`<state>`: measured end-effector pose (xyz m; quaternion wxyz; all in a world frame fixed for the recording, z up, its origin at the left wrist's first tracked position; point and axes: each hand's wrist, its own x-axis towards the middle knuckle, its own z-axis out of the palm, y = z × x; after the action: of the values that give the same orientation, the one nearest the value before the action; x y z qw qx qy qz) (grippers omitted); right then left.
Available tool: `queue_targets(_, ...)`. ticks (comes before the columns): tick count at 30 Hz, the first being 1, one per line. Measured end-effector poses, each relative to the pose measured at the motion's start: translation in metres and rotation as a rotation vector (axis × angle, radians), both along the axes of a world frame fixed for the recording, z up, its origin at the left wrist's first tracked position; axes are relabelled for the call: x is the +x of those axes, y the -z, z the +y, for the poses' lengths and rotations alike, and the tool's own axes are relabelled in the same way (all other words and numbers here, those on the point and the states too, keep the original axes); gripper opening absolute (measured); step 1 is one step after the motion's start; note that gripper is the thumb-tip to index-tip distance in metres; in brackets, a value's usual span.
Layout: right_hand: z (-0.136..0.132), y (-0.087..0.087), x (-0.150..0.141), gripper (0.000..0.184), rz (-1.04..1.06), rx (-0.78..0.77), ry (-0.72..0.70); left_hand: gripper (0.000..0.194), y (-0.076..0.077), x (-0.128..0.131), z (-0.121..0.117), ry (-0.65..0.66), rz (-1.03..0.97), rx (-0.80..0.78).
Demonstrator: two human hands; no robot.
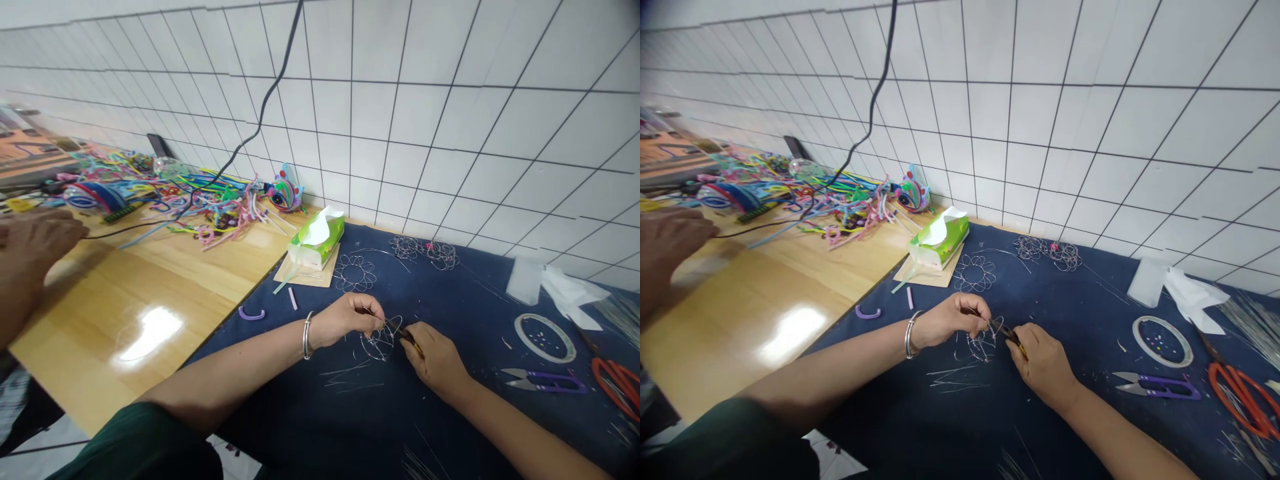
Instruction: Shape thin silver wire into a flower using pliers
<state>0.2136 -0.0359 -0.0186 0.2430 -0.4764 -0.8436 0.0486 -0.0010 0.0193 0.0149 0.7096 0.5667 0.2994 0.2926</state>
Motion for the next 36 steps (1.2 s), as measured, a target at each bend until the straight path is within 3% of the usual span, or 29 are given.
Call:
queue_targets(6,-0.0004,-0.0004,0.0002,0.012,0.023,-0.008,-0.026,0.008,-0.0051,-0.0026,0.0021,-0.022,0.127,0.123)
queue_targets(11,0.0011,0.0045,0.0011,0.010,0.035,0.022,-0.020,0.012,-0.0031,-0.0018,0.0032,0.050,0.078,0.018)
queue_targets(14,0.0003,0.0022,-0.0003,0.012,0.018,0.033,-0.033,0.011,-0.0015,0.0000,0.0015,0.006,0.062,-0.005)
queue_targets(21,-0.0003,-0.0001,-0.0007,0.011,0.031,0.011,-0.026,0.012,0.0006,0.0017,-0.0010,0.046,-0.037,-0.148)
queue_targets(28,0.0005,0.0077,0.0033,0.008,0.071,-0.021,-0.040,0.018,0.0039,0.0037,-0.0037,0.076,-0.122,-0.196)
queue_targets(36,-0.0027,-0.0002,0.0007,0.011,0.097,-0.032,-0.019,0.017,0.0044,0.0062,-0.0061,0.047,-0.149,-0.198)
